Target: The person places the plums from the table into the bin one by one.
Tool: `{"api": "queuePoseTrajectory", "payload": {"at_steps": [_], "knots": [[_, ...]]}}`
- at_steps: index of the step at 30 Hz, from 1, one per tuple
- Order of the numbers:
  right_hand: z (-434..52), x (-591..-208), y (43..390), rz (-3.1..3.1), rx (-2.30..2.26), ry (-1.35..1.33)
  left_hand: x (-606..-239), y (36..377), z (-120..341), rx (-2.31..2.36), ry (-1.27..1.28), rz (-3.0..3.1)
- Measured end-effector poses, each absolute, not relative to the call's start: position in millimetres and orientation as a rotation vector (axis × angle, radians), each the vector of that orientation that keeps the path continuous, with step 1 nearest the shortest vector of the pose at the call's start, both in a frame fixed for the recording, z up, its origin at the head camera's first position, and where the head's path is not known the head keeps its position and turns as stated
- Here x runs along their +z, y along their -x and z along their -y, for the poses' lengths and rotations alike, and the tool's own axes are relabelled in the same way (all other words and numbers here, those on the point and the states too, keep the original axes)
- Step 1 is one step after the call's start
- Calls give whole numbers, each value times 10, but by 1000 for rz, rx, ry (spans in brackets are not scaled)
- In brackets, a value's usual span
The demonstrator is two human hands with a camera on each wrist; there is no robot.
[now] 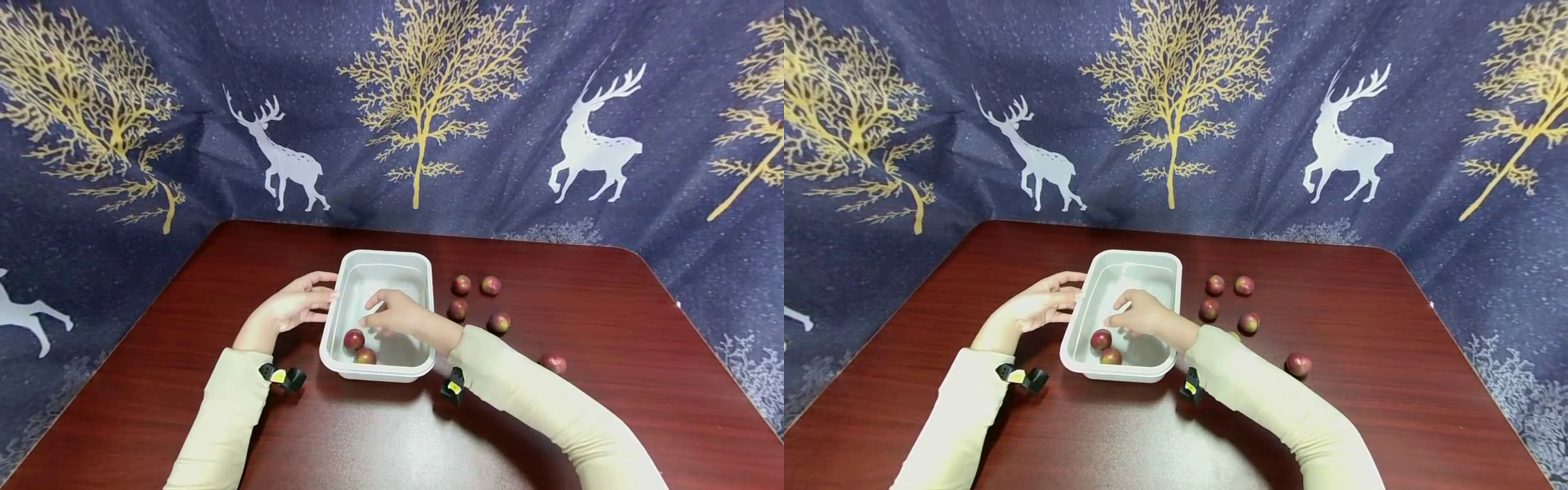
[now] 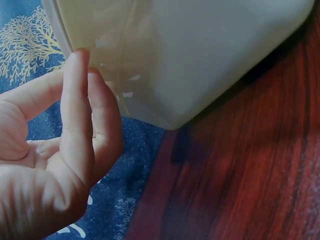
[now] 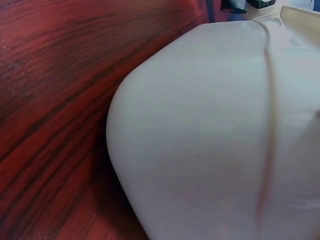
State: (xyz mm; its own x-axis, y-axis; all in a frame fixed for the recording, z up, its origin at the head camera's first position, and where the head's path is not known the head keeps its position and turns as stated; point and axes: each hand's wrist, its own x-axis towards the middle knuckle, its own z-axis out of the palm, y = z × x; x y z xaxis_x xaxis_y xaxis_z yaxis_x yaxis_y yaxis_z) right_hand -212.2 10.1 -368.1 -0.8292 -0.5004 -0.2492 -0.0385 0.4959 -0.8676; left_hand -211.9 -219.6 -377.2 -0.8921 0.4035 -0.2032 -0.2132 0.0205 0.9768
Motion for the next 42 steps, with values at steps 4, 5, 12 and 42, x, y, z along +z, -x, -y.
{"api": "queuePoseTrajectory", "payload": {"at_steps": [4, 5, 12, 42], "knots": [[-112, -3646, 2112, -2311, -1294, 497, -3774, 2113, 2192, 1924, -193, -1876], [-118, -3637, 2110, -2320, -1295, 507, -3775, 2112, 2190, 1924, -194, -1875], [-177, -3536, 2083, -2405, -1242, 631, -3773, 2103, 2178, 1916, -188, -1882], [-923, -3085, 1830, -2679, -1077, 1180, -3777, 2106, 2184, 1883, -192, -1930]]}}
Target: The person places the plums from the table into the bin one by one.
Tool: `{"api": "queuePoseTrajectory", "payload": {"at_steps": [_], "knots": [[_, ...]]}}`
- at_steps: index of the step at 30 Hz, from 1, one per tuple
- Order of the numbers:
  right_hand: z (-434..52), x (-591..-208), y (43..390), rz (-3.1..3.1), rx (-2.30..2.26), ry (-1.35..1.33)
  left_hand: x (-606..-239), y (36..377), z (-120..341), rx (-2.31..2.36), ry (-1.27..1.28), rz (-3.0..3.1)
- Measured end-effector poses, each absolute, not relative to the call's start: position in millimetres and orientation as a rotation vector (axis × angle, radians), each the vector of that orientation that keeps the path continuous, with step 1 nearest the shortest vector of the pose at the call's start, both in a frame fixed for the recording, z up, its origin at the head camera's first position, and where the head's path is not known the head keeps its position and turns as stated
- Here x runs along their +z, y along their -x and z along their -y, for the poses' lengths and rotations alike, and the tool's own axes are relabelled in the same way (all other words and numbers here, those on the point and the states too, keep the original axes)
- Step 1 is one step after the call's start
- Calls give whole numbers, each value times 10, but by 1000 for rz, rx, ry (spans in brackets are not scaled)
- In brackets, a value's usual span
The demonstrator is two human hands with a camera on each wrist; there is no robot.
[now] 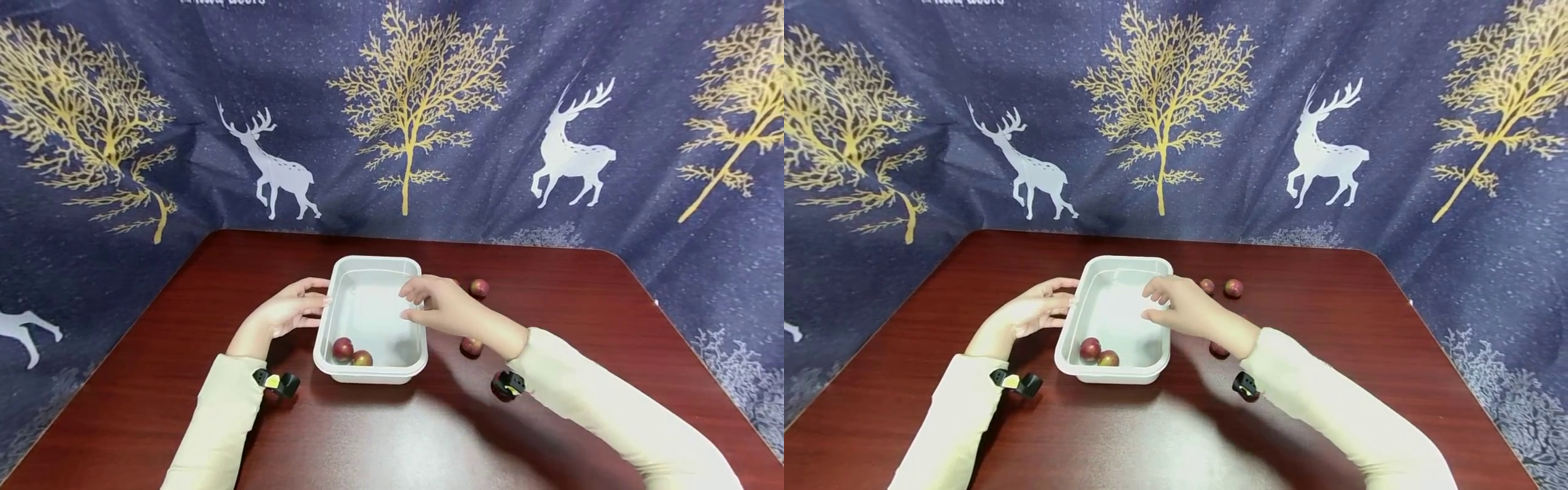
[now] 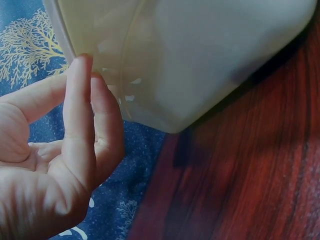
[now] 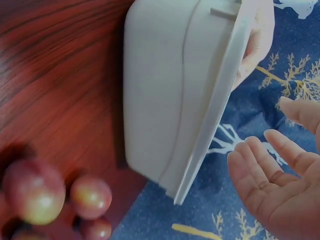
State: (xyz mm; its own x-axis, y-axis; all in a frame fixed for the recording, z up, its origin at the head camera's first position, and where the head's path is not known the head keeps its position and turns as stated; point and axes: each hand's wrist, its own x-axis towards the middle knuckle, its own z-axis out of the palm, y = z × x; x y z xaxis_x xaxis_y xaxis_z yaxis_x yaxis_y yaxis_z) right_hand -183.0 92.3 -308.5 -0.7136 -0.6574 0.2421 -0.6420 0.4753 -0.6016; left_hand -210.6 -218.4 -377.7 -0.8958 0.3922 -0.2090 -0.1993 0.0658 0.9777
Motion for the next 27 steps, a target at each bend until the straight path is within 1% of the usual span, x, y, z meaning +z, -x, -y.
{"api": "queuePoseTrajectory", "payload": {"at_steps": [7, 12, 22, 27], "knots": [[-1148, -3072, 1760, -2809, -913, 1292, -3796, 2111, 2200, 1883, -192, -1922], [-1281, -3048, 1689, -2871, -776, 1314, -3793, 2114, 2200, 1886, -191, -1917], [-1543, -3103, 1545, -2863, -543, 1249, -3787, 2107, 2176, 1888, -173, -1906], [-1627, -3142, 1490, -2823, -497, 1209, -3799, 2115, 2194, 1886, -185, -1921]]}}
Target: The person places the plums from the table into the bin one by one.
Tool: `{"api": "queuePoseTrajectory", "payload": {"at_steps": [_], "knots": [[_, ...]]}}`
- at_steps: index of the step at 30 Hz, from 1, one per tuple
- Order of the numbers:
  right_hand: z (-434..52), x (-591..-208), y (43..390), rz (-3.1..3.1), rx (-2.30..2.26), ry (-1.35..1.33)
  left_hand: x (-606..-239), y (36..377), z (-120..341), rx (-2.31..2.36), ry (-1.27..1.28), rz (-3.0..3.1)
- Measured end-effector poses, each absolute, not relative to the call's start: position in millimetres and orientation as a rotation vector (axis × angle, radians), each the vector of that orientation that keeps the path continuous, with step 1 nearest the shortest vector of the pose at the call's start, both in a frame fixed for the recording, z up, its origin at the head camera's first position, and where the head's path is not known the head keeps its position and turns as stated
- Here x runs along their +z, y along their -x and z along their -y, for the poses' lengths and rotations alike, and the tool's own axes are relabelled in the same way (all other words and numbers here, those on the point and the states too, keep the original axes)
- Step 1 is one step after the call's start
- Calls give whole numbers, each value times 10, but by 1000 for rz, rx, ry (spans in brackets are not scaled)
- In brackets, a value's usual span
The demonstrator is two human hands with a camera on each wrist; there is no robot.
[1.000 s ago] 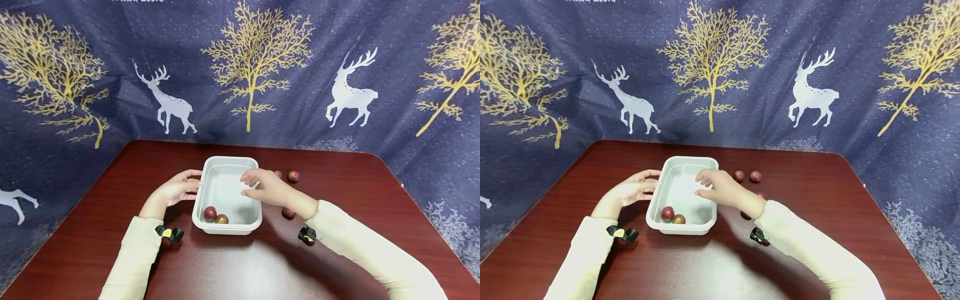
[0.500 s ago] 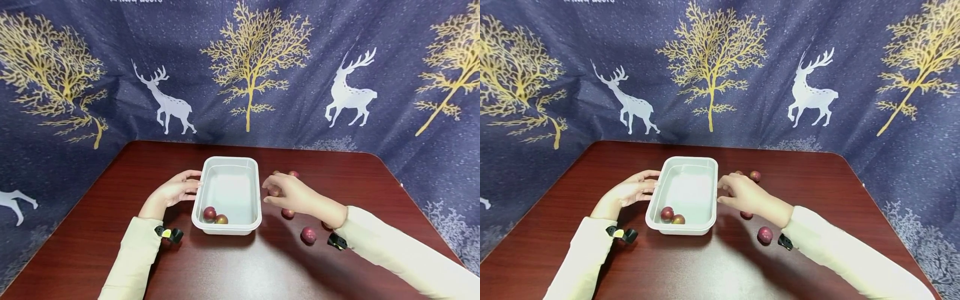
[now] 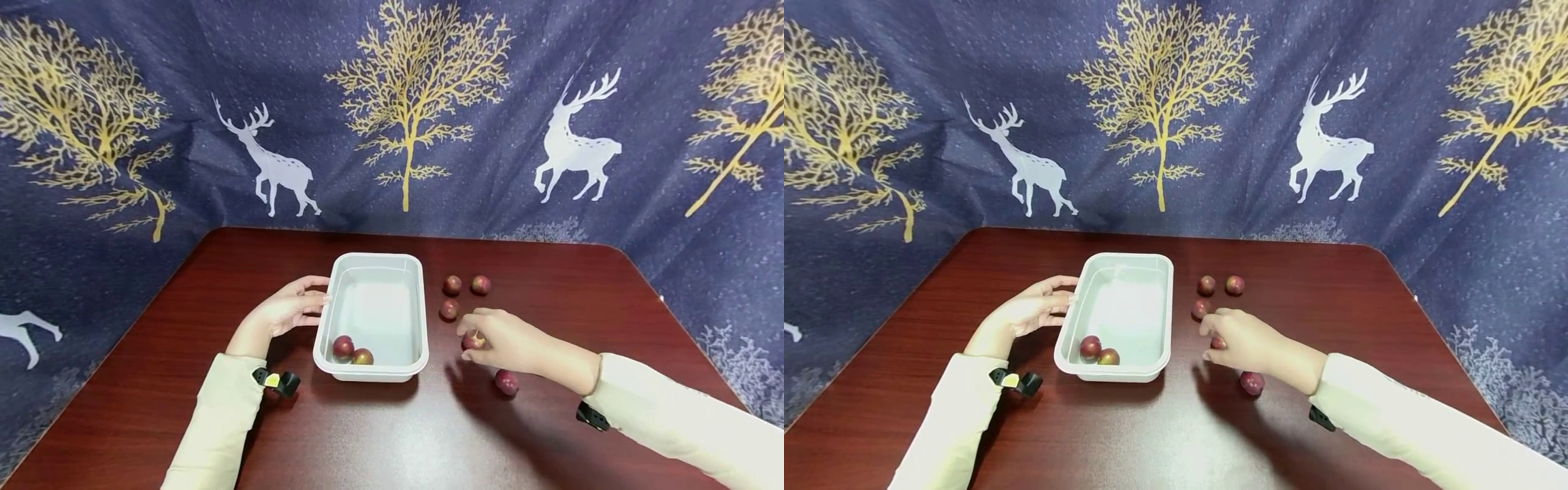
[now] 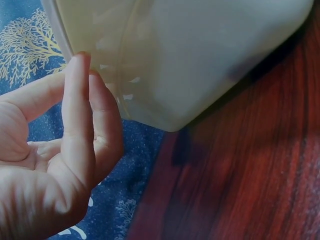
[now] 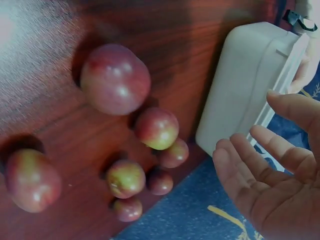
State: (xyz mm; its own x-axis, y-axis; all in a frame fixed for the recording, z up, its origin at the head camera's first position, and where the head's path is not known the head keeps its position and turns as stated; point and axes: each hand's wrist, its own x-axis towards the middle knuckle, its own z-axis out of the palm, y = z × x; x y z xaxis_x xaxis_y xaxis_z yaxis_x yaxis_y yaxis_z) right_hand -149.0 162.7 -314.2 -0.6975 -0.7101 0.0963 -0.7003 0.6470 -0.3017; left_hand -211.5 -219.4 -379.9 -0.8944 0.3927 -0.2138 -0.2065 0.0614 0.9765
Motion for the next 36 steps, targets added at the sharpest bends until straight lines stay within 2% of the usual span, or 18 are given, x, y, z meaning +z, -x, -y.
{"api": "queuePoseTrajectory", "payload": {"at_steps": [20, 36], "knots": [[-1974, -3404, 1397, -2685, -472, 1098, -3793, 2104, 2178, 1886, -197, -1931], [-2062, -3581, 1361, -2654, -475, 1003, -3813, 2121, 2195, 1887, -210, -1921]]}}
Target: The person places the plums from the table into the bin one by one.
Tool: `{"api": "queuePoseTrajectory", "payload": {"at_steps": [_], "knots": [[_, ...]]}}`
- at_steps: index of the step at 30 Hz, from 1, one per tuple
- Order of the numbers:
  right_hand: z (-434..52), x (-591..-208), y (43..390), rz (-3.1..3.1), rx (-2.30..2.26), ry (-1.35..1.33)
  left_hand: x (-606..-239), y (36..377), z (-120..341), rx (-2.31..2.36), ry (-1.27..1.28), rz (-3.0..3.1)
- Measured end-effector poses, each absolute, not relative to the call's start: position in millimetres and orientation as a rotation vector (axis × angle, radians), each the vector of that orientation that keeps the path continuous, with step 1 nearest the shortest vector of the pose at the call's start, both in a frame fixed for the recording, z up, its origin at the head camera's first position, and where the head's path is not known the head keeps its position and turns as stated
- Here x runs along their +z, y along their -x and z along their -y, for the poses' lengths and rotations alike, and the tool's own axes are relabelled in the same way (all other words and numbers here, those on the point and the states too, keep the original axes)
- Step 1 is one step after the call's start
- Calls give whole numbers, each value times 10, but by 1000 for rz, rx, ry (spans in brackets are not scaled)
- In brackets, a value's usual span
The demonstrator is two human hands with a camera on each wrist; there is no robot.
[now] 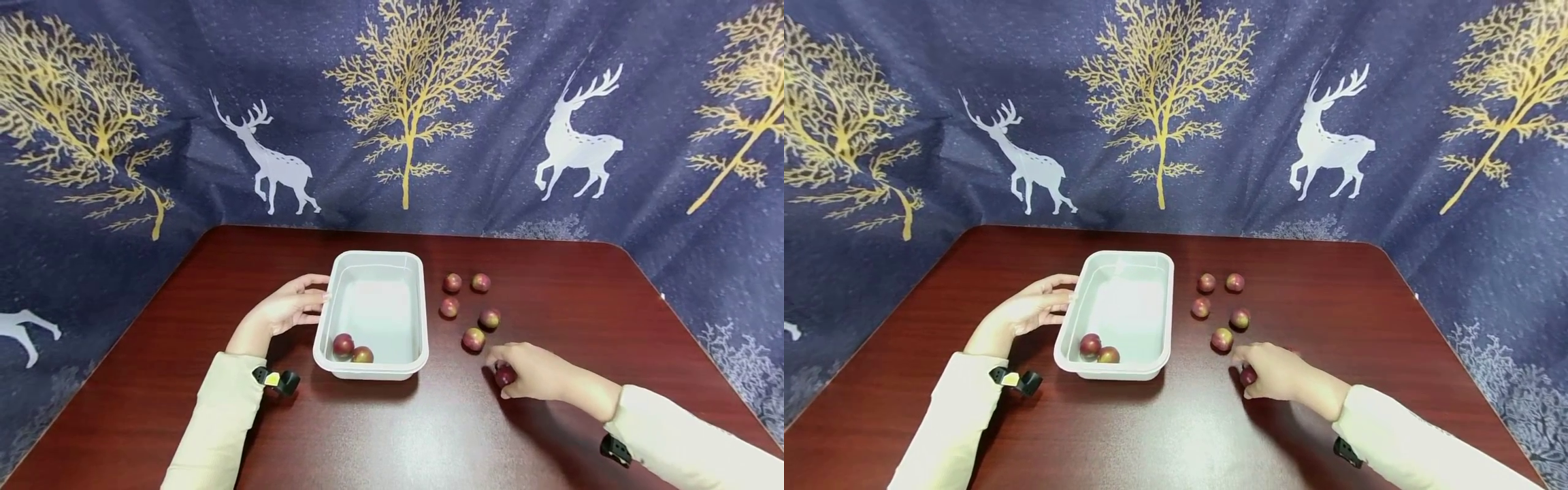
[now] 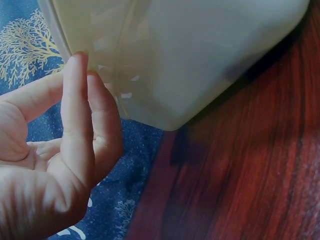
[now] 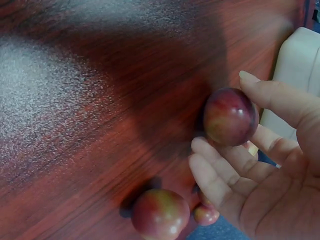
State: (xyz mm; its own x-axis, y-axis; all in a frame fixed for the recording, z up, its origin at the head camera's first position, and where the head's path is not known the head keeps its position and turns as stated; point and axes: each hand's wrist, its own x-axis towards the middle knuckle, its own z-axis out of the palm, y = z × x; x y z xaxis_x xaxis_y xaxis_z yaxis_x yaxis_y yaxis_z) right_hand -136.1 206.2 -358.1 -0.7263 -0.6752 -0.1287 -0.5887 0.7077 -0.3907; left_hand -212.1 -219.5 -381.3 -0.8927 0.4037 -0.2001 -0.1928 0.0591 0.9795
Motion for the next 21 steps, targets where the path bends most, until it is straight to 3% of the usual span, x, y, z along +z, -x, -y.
{"api": "queuePoseTrajectory", "payload": {"at_steps": [15, 21], "knots": [[-2019, -3586, 1373, -2590, -578, 1020, -3789, 2099, 2205, 1880, -175, -1915], [-1999, -3570, 1382, -2424, -804, 879, -3775, 2112, 2197, 1891, -185, -1902]]}}
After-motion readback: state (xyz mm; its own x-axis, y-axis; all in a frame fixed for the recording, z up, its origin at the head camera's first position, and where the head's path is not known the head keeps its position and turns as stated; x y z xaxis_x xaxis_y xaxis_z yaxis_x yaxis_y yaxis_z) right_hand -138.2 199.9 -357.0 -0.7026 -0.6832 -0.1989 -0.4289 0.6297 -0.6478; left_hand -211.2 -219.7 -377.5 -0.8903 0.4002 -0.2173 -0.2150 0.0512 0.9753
